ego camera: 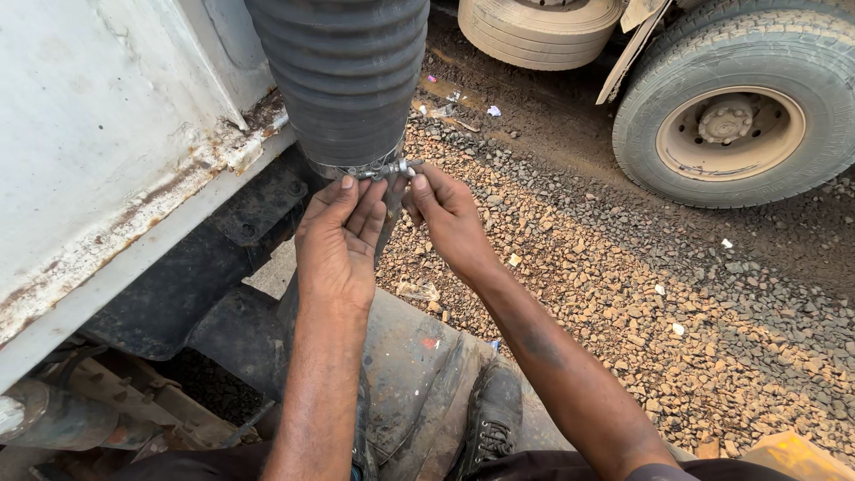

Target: The person uses a wrench to tighten a metal hose clamp on a large black corrugated hose attached to the side of a truck. The person repeatedly turns the wrench to secure the clamp around the hose.

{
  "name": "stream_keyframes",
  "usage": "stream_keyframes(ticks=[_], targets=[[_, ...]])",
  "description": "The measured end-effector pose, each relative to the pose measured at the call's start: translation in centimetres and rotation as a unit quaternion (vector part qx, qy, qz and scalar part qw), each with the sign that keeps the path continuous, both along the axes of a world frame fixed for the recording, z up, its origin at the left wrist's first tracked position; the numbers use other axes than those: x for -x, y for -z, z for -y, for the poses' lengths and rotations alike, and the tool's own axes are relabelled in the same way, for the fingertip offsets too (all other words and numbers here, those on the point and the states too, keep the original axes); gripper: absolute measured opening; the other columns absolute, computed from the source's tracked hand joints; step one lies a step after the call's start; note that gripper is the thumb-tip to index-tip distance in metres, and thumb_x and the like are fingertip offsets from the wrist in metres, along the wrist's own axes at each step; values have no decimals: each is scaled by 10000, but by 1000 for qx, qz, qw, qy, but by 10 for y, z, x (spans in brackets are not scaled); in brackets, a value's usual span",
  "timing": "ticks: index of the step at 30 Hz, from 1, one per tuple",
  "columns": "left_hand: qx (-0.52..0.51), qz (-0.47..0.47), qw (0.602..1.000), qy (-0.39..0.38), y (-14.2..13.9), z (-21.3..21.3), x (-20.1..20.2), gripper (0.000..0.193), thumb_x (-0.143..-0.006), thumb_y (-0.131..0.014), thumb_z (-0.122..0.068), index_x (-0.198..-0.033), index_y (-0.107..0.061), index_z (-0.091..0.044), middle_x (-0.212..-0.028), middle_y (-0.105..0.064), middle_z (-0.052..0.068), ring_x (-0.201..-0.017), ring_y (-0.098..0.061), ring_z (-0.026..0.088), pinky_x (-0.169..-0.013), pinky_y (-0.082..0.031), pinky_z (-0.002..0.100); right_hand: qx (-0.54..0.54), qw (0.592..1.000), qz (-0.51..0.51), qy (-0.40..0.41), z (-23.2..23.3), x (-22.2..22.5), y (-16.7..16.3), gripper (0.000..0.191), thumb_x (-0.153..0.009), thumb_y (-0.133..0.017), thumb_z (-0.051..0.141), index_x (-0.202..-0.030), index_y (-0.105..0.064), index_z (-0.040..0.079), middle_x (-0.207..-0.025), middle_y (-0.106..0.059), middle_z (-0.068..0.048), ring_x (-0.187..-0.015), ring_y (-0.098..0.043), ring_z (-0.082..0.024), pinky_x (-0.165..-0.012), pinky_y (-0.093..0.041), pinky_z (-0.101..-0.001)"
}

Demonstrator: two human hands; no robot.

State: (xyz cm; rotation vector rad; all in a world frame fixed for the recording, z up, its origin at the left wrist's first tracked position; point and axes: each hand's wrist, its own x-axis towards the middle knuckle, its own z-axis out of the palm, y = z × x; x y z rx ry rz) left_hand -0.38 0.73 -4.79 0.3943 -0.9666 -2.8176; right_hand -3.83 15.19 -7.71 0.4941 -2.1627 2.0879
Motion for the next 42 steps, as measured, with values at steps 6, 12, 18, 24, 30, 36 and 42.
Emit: stream_keyframes(ticks=[6, 12, 18, 24, 30, 36, 42], targets=[[-4, -13, 1000, -2, 14, 2, 6, 166, -910, -733, -84, -1040, -651, -21, -1005, -744, 122, -966, -760, 209, -783, -635, 254, -44, 993, -106, -18, -6, 28, 21, 255, -1126, -484, 206, -986, -623, 45, -800, -565, 15, -727, -496, -80, -633, -440, -261], [-37, -74, 996, -17, 33, 0, 18, 135, -890, -740, -51, -1001, -667, -24, -982, -754, 114, -902, -768, 243, -757, -636, 308, -98, 992, -77, -12, -9, 27, 22, 313, -1132, -468, 234, -952, -630, 36, -793, -617, 5, -707, -531, -78, -638, -463, -276], [-26, -69, 997, -27, 38, -4, 21, 96, -906, -726, -40, -997, -697, -24, -933, -763, 109, -844, -773, 199, -688, -646, 261, -54, 998, -29, -28, -8, 19, 13, 320, -1145, -477, 247, -961, -598, 14, -869, -637, -19, -768, -607, -107, -765, -578, -305], [-71, -88, 993, -25, 37, -3, 22, 126, -956, -742, -56, -1025, -647, -8, -945, -754, 120, -822, -757, 189, -701, -643, 256, 55, 995, 15, -85, 9, 12, 9, 265, -1157, -453, 227, -1029, -609, 55, -851, -584, -26, -722, -546, -118, -695, -499, -287], [-22, -61, 997, -32, 40, -3, 23, 154, -907, -757, -81, -1032, -702, -10, -925, -750, 78, -810, -735, 165, -705, -616, 262, 225, 934, 232, -150, 2, -5, -25, 152, -1117, -516, 184, -997, -557, 100, -703, -450, 53, -556, -375, -42, -447, -301, -197], [-24, -33, 999, -5, 26, 2, 16, 112, -894, -730, -77, -986, -692, -25, -927, -767, 84, -881, -771, 197, -749, -633, 285, 192, 923, 322, -90, -12, -13, -56, 150, -1031, -526, 177, -981, -578, 46, -626, -387, 76, -489, -307, -43, -386, -222, -203], [-28, -28, 999, -17, 17, 1, 11, 93, -909, -729, -63, -977, -669, -43, -932, -764, 97, -871, -774, 209, -727, -635, 283, 171, 959, 217, -63, -5, -13, -29, 207, -1072, -500, 230, -1010, -586, 52, -658, -417, 70, -525, -340, -48, -438, -294, -210]])
